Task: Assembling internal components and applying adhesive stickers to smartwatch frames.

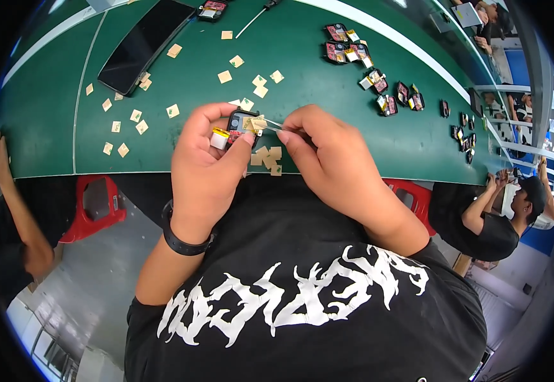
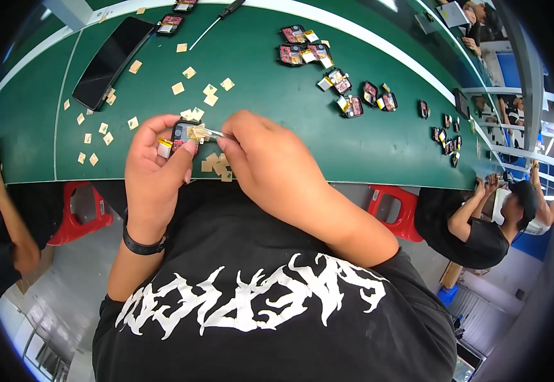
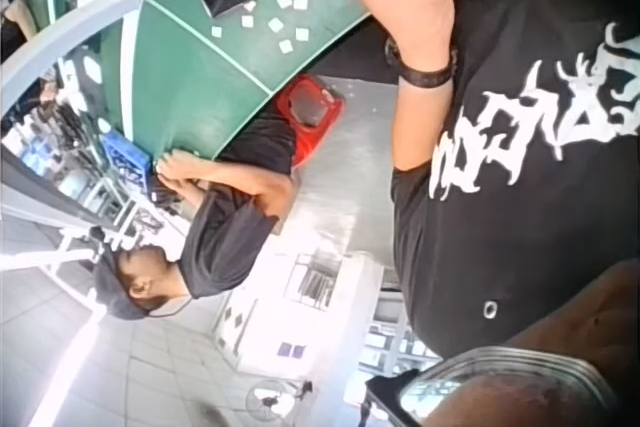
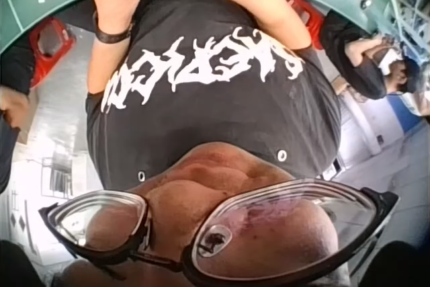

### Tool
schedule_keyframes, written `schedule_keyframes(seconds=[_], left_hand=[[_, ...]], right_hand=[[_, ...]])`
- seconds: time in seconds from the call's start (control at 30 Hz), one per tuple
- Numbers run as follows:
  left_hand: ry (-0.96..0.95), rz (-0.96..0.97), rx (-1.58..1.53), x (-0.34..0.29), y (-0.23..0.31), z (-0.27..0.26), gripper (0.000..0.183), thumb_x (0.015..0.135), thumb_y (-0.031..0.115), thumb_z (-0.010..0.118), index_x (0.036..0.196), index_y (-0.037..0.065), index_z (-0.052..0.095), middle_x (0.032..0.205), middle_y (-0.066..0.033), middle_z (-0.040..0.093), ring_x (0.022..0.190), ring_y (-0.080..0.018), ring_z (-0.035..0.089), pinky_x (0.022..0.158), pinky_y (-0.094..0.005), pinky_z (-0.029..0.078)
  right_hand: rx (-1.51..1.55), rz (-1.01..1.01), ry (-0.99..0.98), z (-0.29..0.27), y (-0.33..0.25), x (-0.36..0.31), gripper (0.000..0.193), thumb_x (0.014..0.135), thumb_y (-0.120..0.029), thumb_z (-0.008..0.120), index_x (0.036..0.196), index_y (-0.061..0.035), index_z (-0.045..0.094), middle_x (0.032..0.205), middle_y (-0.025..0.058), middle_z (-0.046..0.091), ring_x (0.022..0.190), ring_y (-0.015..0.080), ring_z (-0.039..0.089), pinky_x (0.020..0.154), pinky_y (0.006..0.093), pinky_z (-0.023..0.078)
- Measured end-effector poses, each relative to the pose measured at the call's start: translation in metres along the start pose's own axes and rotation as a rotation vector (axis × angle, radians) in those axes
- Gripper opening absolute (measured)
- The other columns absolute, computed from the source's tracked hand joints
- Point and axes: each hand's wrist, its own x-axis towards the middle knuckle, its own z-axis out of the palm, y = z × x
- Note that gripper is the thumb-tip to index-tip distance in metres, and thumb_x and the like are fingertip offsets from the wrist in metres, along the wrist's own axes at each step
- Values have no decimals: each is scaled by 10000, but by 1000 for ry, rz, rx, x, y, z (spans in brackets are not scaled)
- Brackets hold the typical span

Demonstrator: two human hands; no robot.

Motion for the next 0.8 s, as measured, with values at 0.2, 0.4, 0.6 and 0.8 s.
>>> schedule_keyframes(seconds=[0.2,0.4,0.6,0.8], left_hand=[[35,37,95,-2,-5,5,378,929,-48,642,1284,-28,513,1064,-73,653,730,-39,562,576,-188,448],[10,44,151,-3,-11,5,367,940,-52,631,1288,-16,519,1034,-54,642,737,-35,554,578,-185,449],[-34,45,78,-5,-4,0,350,943,-46,624,1277,-14,524,982,-53,625,677,-47,533,549,-197,431],[-60,-212,-68,-17,19,5,438,924,-46,627,1329,-11,465,955,-77,635,642,-70,549,566,-207,447]], right_hand=[[-172,-16,-18,-1,-2,2,129,935,-82,638,908,-10,533,790,172,624,728,409,620,638,495,483],[-250,-56,-6,4,1,1,132,926,-83,645,889,-11,541,762,176,625,720,402,628,618,494,484],[-105,-21,9,6,2,0,126,938,-84,650,910,-1,560,736,165,622,658,345,641,593,435,491],[844,400,-110,0,11,-4,139,954,-104,712,956,-10,611,670,-3,604,611,33,527,529,221,400]])
